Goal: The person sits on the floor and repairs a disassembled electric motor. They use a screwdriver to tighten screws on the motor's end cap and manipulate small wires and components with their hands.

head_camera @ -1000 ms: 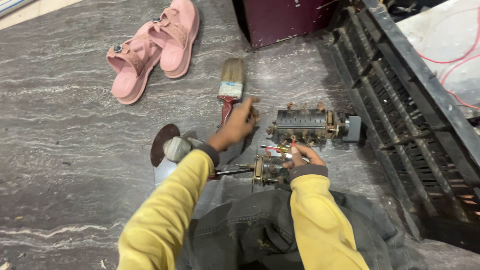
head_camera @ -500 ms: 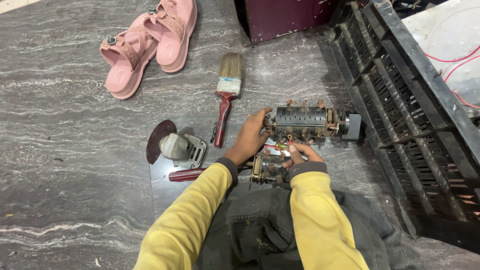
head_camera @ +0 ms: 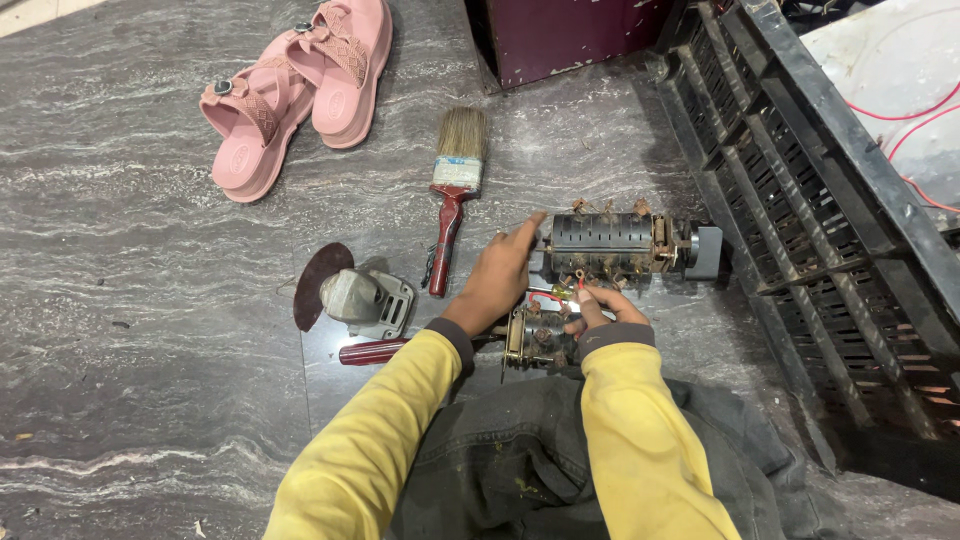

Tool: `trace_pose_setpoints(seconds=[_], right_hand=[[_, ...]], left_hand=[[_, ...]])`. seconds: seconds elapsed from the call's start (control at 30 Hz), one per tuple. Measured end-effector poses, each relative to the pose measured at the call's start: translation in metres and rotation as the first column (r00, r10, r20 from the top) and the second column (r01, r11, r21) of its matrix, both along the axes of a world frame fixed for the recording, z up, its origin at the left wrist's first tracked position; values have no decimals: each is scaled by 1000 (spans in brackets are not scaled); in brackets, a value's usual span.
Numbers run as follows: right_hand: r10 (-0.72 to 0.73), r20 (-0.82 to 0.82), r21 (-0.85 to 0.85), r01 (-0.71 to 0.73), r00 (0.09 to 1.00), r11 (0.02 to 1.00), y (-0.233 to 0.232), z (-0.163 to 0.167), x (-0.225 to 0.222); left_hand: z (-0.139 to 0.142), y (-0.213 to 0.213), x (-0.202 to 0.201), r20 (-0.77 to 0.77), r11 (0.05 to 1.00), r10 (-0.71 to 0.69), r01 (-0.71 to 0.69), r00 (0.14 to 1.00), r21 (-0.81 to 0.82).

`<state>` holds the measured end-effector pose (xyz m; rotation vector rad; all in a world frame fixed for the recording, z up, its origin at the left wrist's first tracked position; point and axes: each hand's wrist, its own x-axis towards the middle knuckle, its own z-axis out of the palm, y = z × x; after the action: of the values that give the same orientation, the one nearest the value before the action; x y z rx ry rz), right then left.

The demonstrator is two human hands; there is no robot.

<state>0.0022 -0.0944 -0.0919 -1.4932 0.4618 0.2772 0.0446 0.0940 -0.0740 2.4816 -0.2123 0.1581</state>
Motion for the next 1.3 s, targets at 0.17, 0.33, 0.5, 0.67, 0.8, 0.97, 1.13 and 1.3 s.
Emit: trace_pose_setpoints(seconds=[0.17, 0.33, 0.5, 0.67, 0.8, 0.97, 1.13, 1.3], right_hand=[[-8, -60, 73, 13, 998, 997, 1, 5, 4], [3, -166, 11, -1, 986, 1000, 6, 11, 6], [-36, -197, -52, 26, 980, 998, 8, 13, 5], [20, 82, -36, -18, 996, 999, 6, 6, 2], [28, 236, -156, 9, 971, 988, 8, 5, -1], [186, 361, -428, -15, 914, 904, 6, 19, -6], [229, 260, -491, -76, 938, 868, 8, 37, -6], [227, 235, -467, -95, 945, 879, 8, 43, -5]], left_hand=[[1, 5, -6, -2, 969, 94, -92, 996, -230], [16, -2, -23, 45, 878, 219, -176, 975, -444], [35, -21, -39, -22, 789, 180, -158, 983, -593], [37, -33, -40, -37, 767, 60, -70, 998, -638], [25, -28, -37, -155, 696, -34, -88, 987, -713], [10, -18, -27, -202, 522, -176, -82, 964, -849], [11, -9, -19, -212, 590, -247, -26, 946, -807], [17, -9, -23, -230, 586, -264, -34, 937, -810]])
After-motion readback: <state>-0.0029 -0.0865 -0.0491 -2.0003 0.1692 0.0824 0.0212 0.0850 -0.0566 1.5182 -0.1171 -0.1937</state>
